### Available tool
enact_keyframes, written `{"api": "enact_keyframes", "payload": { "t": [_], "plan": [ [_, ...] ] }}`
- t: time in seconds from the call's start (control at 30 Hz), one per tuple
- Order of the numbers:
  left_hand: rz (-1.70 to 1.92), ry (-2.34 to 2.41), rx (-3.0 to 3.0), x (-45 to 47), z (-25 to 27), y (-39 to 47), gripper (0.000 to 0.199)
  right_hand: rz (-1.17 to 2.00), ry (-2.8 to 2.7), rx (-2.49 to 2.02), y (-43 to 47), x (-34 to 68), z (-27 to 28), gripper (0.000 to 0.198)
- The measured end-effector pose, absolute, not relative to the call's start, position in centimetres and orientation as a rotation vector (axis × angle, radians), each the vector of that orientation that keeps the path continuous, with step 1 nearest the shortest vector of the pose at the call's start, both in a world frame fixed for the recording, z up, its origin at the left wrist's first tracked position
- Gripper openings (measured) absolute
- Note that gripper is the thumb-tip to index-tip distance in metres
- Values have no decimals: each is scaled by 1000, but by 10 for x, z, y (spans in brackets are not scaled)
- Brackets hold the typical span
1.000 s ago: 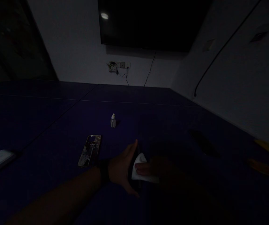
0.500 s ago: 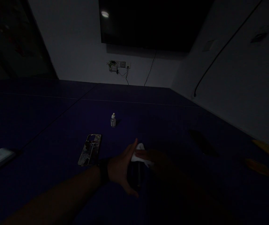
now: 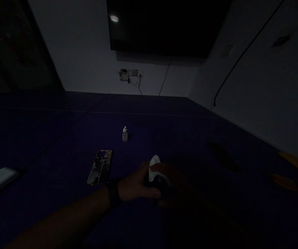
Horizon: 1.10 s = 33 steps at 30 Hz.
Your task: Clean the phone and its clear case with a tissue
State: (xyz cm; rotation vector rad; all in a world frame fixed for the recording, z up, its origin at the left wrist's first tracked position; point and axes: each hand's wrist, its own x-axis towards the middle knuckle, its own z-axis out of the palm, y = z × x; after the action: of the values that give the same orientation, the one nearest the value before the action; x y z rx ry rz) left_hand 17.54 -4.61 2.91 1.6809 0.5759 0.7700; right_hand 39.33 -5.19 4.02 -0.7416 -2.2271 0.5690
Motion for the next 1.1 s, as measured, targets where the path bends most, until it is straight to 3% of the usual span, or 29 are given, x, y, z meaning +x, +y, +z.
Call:
{"api": "enact_keyframes", "payload": {
  "t": [0.1,0.23,0.37,0.47,0.67,0.9,1.1],
  "plan": [
    [757,530,1752,176,38,-49,94,565,-2097,-744,-55,394,44,79],
    [828,564,1944,181,43,-52,111,510,-1951,-696,-57,397,44,81],
    [922,612,1847,191,32,-57,83,589,-1874,-740,-56,397,39,77],
    [927,662,1763,194,22,-61,76,593,-1890,-790,-54,396,39,79],
    [867,640,1790,190,15,-57,89,554,-1964,-755,-49,397,39,82],
    [760,684,1887,185,12,-50,85,412,-2071,-681,-49,400,44,83],
    [772,579,1925,181,15,-48,86,197,-2123,-463,-49,397,54,63]
  ]
}}
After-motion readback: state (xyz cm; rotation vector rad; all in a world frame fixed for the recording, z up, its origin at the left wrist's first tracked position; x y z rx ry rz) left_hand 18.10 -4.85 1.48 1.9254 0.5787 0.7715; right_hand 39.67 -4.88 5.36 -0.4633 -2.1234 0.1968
